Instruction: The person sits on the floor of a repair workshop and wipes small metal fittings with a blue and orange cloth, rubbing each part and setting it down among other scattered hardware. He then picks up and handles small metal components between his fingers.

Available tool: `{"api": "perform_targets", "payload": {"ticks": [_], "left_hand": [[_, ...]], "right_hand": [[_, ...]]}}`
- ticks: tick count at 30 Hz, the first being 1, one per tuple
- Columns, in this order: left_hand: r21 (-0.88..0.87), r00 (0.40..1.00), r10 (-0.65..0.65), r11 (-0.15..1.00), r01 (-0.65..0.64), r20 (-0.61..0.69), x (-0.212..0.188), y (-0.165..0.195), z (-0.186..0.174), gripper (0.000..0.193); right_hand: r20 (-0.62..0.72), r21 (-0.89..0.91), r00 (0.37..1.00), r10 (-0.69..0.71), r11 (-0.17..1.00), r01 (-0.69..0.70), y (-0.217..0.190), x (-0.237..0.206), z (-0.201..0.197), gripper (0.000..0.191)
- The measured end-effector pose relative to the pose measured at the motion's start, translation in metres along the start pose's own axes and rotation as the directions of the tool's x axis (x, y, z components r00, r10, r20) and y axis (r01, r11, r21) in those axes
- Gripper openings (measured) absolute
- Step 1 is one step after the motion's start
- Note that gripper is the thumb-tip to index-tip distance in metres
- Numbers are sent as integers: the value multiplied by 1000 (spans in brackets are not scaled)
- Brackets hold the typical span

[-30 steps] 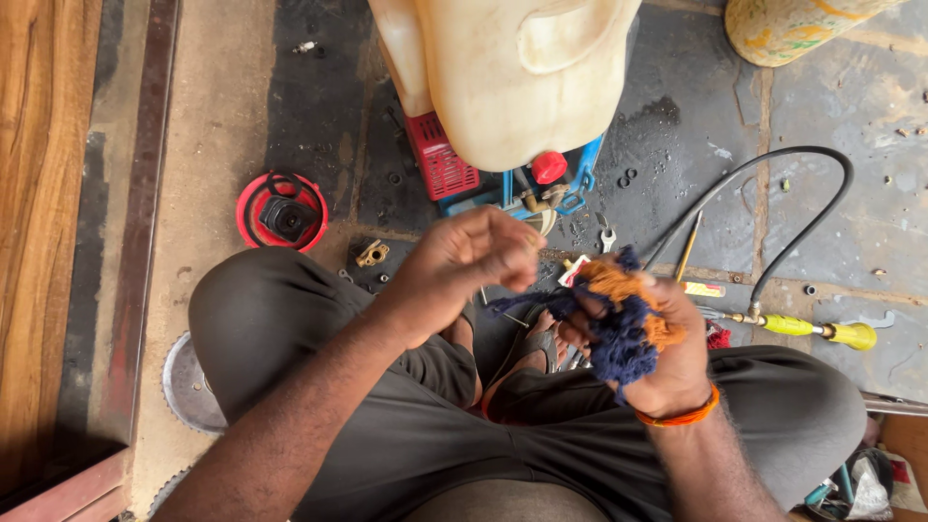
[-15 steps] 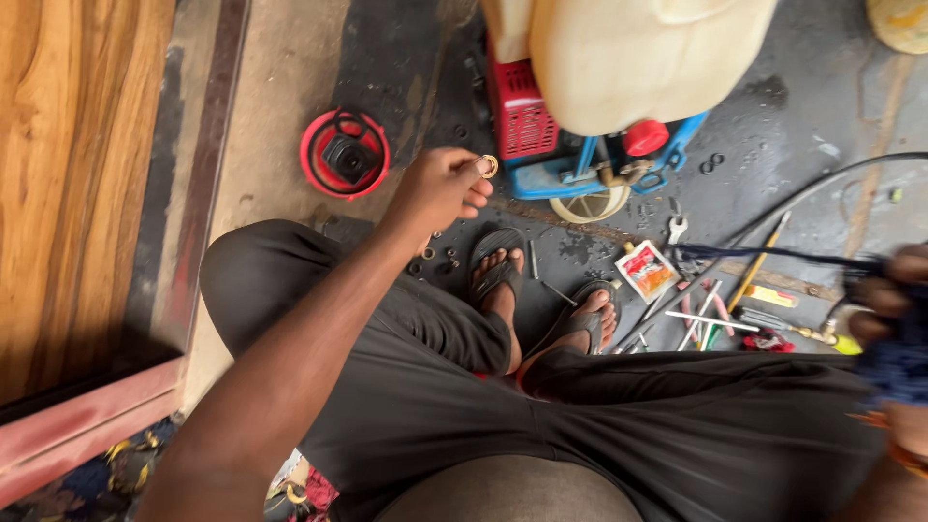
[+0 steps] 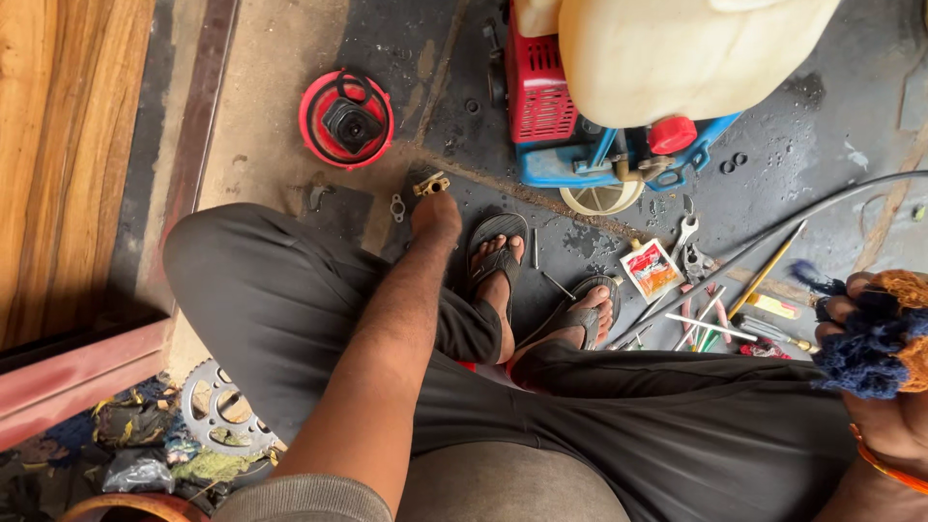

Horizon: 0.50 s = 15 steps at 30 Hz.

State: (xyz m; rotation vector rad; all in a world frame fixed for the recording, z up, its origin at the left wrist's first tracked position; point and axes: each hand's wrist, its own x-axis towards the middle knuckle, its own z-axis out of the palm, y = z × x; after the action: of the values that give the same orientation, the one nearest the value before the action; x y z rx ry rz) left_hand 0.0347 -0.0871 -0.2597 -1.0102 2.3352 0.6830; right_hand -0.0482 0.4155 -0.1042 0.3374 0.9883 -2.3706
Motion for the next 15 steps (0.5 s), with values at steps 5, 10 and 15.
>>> {"api": "perform_targets", "payload": {"ticks": [5,10,15], "left_hand": [[11,1000,3,1000,-3,-19,-8,-1,-5,19],[133,998,40,991,-32,-58,-7,2,-3,20],[76,985,120,991,-111,-127,-3,13,-30,45]], "right_hand": [[-19,-131,998,-64,990,61,-2,-1,-14,19],[-23,-164,998,-63,985,58,2,0,-17,28],[-23,-230,997,-76,971,69,3,5,-20,28]]}}
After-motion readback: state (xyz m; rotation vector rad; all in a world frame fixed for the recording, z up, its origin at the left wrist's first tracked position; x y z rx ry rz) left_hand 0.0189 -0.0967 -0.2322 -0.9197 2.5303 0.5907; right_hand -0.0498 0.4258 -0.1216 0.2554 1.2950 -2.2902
